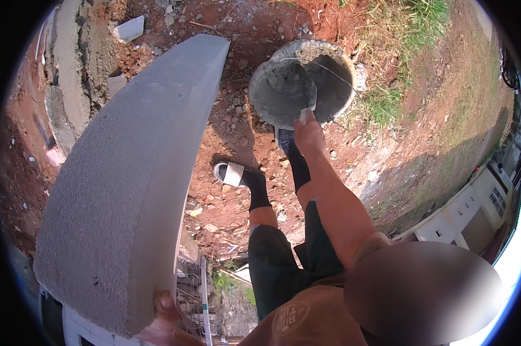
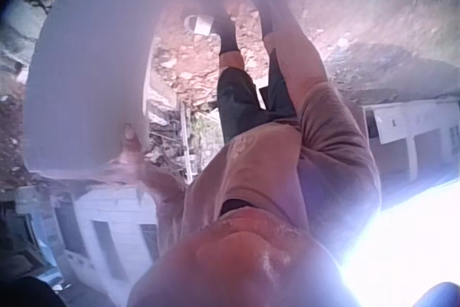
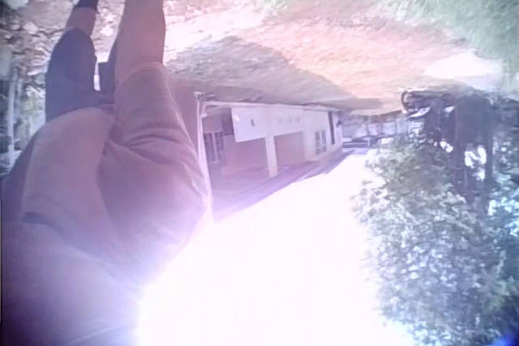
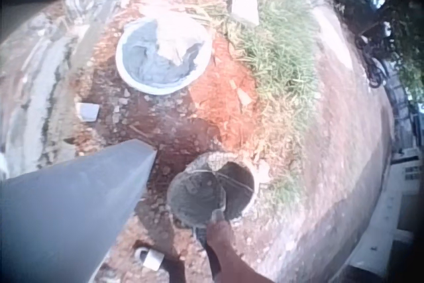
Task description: The person scoops wet cement from a bucket with a trowel and spreads it along a narrow trench. They place a long concrete block into the trench, press it into the mortar, and tap it with the trowel to level it. The person repeats this process by applying more cement and setting another block in line.
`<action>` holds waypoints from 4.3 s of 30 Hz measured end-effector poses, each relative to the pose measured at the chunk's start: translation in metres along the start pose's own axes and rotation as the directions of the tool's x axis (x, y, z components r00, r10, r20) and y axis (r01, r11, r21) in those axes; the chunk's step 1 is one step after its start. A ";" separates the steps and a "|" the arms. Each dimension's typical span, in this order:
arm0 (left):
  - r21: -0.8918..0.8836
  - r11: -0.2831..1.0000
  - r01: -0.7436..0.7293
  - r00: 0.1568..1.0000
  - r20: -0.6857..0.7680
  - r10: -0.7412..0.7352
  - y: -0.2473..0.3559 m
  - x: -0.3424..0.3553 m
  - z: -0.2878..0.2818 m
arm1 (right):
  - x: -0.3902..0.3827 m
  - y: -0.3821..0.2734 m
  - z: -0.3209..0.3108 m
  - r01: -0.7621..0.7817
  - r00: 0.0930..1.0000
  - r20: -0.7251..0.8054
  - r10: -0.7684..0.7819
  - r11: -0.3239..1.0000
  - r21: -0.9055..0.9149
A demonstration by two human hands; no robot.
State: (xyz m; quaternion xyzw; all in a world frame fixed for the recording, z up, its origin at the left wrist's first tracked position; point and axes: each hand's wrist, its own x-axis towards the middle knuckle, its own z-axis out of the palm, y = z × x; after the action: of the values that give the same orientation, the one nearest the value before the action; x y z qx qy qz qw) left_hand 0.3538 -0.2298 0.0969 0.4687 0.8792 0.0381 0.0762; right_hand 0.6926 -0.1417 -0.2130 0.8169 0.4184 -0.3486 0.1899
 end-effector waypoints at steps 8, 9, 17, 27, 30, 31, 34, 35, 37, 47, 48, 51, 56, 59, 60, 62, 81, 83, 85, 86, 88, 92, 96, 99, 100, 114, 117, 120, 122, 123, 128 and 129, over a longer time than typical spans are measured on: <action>-0.106 0.994 0.006 0.963 -0.268 -0.034 0.021 0.037 0.015 | -0.022 -0.001 -0.002 0.137 0.978 0.170 -0.117 0.985 -0.107; -0.104 0.995 0.007 0.964 -0.264 -0.034 0.015 0.043 0.014 | -0.015 -0.009 0.004 0.147 0.968 0.224 -0.115 0.981 -0.130; -0.093 0.995 0.037 0.975 -0.216 -0.056 -0.008 0.050 0.006 | -0.017 -0.009 0.030 -0.116 0.983 -0.120 0.138 0.979 0.169; -0.080 0.997 0.020 0.978 -0.206 -0.036 -0.064 0.019 0.007 | 0.024 0.002 -0.018 -0.012 0.998 0.060 0.035 0.938 -0.346; -0.059 0.998 0.037 0.989 -0.142 -0.045 -0.075 -0.005 0.006 | 0.023 -0.042 -0.017 0.064 0.980 0.199 0.016 0.918 -0.391; -0.061 0.998 0.033 0.992 -0.118 -0.040 -0.076 -0.009 0.007 | 0.023 -0.044 -0.014 0.054 0.980 0.199 0.021 0.931 -0.362; -0.066 0.997 0.031 0.997 -0.064 -0.036 -0.075 -0.017 0.012 | 0.026 -0.042 -0.001 0.077 0.980 0.195 -0.035 0.974 -0.211; -0.064 0.997 0.035 0.998 -0.048 -0.038 -0.074 -0.021 0.013 | 0.024 -0.031 0.010 0.118 0.977 0.190 -0.094 0.986 -0.120; -0.074 0.997 0.024 1.000 -0.014 -0.025 -0.073 -0.024 0.018 | 0.042 -0.022 0.036 0.119 0.981 0.137 -0.136 0.984 0.130; -0.145 0.989 -0.037 0.997 0.064 0.047 -0.057 -0.034 0.037 | 0.045 -0.083 0.074 -0.169 0.980 0.144 0.134 0.199 0.965; -0.154 0.987 -0.043 0.997 0.062 0.053 -0.054 -0.035 0.039 | 0.042 -0.087 0.071 -0.184 0.976 0.162 0.146 0.150 0.971; -0.188 0.981 -0.053 0.996 0.057 0.065 -0.049 -0.041 0.041 | 0.025 -0.085 0.076 -0.169 0.978 0.160 0.133 0.060 0.984; -0.286 0.957 -0.052 0.993 0.090 0.081 -0.048 -0.057 0.029 | -0.016 -0.031 0.080 -0.104 0.991 0.092 0.095 0.130 0.986; -0.472 0.881 -0.025 0.990 0.113 0.089 -0.046 -0.063 0.032 | -0.047 0.011 0.058 -0.057 0.998 0.053 0.022 0.223 0.973; -0.494 0.869 -0.010 0.991 0.112 0.075 -0.049 -0.068 0.029 | -0.065 0.018 0.050 -0.061 0.998 0.067 -0.007 0.295 0.953; -0.427 0.904 -0.026 0.992 0.099 0.075 -0.053 -0.077 0.020 | -0.088 0.043 0.039 0.015 0.989 0.043 -0.138 0.399 0.917; -0.006 0.963 0.269 0.929 0.265 -0.258 -0.162 -0.175 -0.050 | -0.245 0.008 -0.045 0.397 0.808 0.094 -0.582 0.656 0.642; 0.092 0.938 0.335 0.893 0.285 -0.347 -0.181 -0.192 -0.032 | -0.263 -0.032 -0.027 0.302 0.806 0.200 -0.557 0.678 0.670; 0.095 0.928 0.360 0.907 0.198 -0.373 -0.209 -0.213 -0.002 | -0.270 -0.067 0.005 0.314 0.779 0.176 -0.602 0.617 0.721; 0.095 0.921 0.377 0.908 0.159 -0.388 -0.218 -0.219 0.011 | -0.273 -0.086 0.020 0.324 0.774 0.159 -0.612 0.599 0.732; 0.085 0.920 0.384 0.901 0.185 -0.393 -0.228 -0.217 0.015 | -0.288 -0.127 0.053 0.298 0.779 0.149 -0.609 0.570 0.766; 0.026 0.952 0.304 0.944 0.126 -0.305 -0.218 -0.210 0.028 | -0.317 -0.181 0.111 0.299 0.798 0.101 -0.595 0.536 0.790; 0.008 0.946 0.324 0.935 0.152 -0.321 -0.220 -0.197 0.025 | -0.350 -0.236 0.155 0.535 0.716 -0.089 -0.693 0.462 0.708; -0.097 0.917 0.386 0.917 0.145 -0.371 -0.239 -0.240 0.044 | -0.366 -0.288 0.191 0.607 0.666 -0.070 -0.743 0.485 0.629; -0.055 0.943 0.327 0.942 0.094 -0.322 -0.239 -0.219 0.032 | -0.355 -0.312 0.206 0.640 0.675 -0.059 -0.736 0.543 0.544; 0.013 0.954 0.299 0.945 0.136 -0.298 -0.247 -0.201 0.022 | -0.188 -0.353 0.112 0.944 0.277 0.381 -0.882 0.176 -0.279; 0.017 0.954 0.299 0.940 0.168 -0.297 -0.245 -0.202 0.020 | -0.168 -0.410 0.094 0.923 0.217 0.445 -0.869 0.035 -0.383; -0.019 0.953 0.303 0.941 0.165 -0.296 -0.247 -0.200 0.022 | -0.145 -0.448 0.070 0.921 0.243 0.383 -0.891 0.088 -0.379; -0.030 0.955 0.294 0.944 0.166 -0.286 -0.249 -0.199 0.021 | -0.128 -0.465 0.057 0.934 0.176 0.323 -0.930 0.053 -0.354; -0.032 0.955 0.294 0.944 0.166 -0.285 -0.250 -0.199 0.020 | -0.128 -0.468 0.054 0.944 0.221 0.338 -0.915 0.114 -0.309; 0.024 0.958 0.285 0.934 0.218 -0.284 -0.251 -0.203 0.015 | -0.134 -0.458 0.050 0.968 0.084 0.587 -0.806 -0.073 -0.238; 0.015 0.964 0.266 0.943 0.201 -0.264 -0.252 -0.201 0.015 | -0.122 -0.458 0.050 0.961 0.041 0.550 -0.834 -0.117 -0.249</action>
State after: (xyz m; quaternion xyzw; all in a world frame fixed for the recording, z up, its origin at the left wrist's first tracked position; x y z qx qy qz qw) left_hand 0.2605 -0.5373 0.0667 0.3471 0.9217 -0.0145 0.1723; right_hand 0.2484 0.0256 -0.1665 0.1556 0.9180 -0.3195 0.1761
